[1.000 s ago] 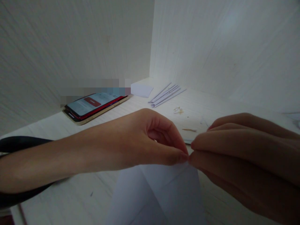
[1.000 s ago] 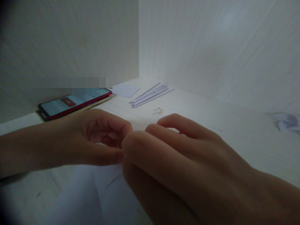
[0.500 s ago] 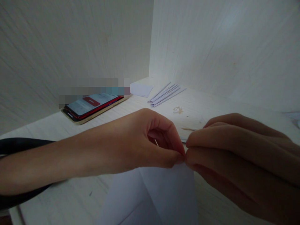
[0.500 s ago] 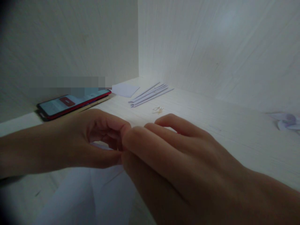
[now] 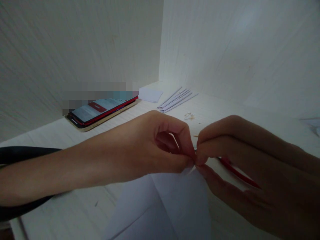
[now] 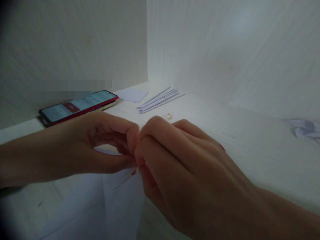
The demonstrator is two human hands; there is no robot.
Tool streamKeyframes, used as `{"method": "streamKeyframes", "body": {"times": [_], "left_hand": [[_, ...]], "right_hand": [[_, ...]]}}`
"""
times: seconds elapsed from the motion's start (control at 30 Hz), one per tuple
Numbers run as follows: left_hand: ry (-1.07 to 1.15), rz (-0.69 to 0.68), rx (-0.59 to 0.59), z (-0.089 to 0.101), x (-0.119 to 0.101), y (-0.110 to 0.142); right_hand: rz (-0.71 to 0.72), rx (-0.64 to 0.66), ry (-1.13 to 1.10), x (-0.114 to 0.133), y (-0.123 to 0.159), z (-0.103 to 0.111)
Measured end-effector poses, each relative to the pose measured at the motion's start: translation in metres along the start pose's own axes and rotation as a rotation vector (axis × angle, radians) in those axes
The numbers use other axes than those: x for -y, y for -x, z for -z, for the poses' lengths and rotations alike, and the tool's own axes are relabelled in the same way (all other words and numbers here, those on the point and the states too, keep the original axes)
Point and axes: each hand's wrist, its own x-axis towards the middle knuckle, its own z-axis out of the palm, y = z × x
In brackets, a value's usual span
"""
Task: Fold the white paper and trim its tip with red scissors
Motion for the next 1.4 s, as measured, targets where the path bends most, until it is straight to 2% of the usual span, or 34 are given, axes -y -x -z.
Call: {"method": "streamKeyframes", "body": {"times": [0.23,0.4,0.6,0.9,1.2,1.4], "left_hand": [[0.018,-0.064,-0.018,-0.001,0.001,0.001],[0.048,-0.05,-0.02,0.0,0.0,0.001],[-0.021,0.006,-0.022,0.002,-0.001,0.002],[0.0,-0.033,0.01,0.001,-0.003,0.004],[-0.059,-0.037,-0.017,0.0,-0.002,-0.002],[-0.107,-0.096,-0.033,-0.001,-0.003,-0.004]], "right_hand": [[-0.048,-0.022,0.001,0.0,0.002,0.0],[-0.054,-0.029,-0.019,0.001,0.009,0.0],[-0.037,-0.023,-0.043,-0.004,0.015,-0.005],[-0.089,-0.118,-0.045,-0.002,0.014,-0.007],[-0.12,0.002,-0.119,0.007,0.008,0.0],[-0.301,0.134,-0.223,0.003,0.008,0.009]]}}
